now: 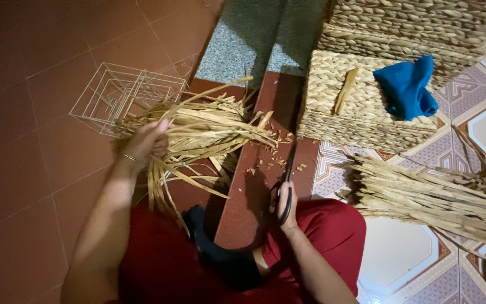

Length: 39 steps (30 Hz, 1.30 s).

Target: The person sits on the floor and uses shears to cut dried plant stems into shorter pieces. The cut pieces are placed into a pile on the floor while the person continues trimming the remaining stems.

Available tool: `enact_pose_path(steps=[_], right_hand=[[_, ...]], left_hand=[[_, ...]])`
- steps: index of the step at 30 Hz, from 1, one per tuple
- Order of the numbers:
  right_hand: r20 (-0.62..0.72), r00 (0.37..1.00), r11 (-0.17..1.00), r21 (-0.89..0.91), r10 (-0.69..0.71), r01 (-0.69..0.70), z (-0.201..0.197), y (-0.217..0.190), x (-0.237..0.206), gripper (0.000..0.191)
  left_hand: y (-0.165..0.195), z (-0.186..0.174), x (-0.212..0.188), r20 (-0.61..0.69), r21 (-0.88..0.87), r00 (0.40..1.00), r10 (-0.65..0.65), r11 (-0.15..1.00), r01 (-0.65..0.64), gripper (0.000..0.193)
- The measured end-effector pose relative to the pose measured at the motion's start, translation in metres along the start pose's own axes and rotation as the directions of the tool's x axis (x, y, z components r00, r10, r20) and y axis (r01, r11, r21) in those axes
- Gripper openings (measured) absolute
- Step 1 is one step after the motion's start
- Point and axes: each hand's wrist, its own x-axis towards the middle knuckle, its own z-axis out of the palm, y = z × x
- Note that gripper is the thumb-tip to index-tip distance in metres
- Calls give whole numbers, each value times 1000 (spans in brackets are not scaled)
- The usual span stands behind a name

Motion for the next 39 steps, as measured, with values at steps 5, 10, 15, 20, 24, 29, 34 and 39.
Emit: enact_pose_path(steps=[5, 10, 15, 20, 24, 29, 34, 39], right_hand=[[261, 960, 978, -154, -99, 143, 0, 22, -7, 53], [345, 938, 963, -262, 34, 61, 8, 27, -5, 73], [370, 928, 955, -256, -48, 151, 17, 19, 3, 74], [361, 922, 925, -285, -141, 253, 26, 15, 7, 67], [369, 902, 871, -339, -224, 355, 27, 14, 6, 54], [299, 946, 945, -256, -125, 206, 26, 22, 4, 33], [217, 973, 996, -25, -80, 88, 23, 21, 7, 31], [174, 974, 564, -795, -144, 225, 23, 7, 10, 45]], left_hand=[[5, 7, 1, -40, 84, 997, -64, 994, 67, 40], [-3, 2, 9, 21, 38, 1000, -6, 999, 6, 43], [-15, -2, 21, 40, 46, 999, 11, 999, -13, 42], [-23, -8, 26, 59, 11, 998, 14, 1000, -15, 40], [-26, -8, 28, 76, 56, 997, 4, 998, -8, 37], [-23, -3, 27, 77, 134, 997, -8, 991, -3, 38], [-14, 0, 20, -1, 148, 1000, -29, 989, 29, 36], [-11, 3, 17, -113, 139, 993, 17, 990, -1, 35]])
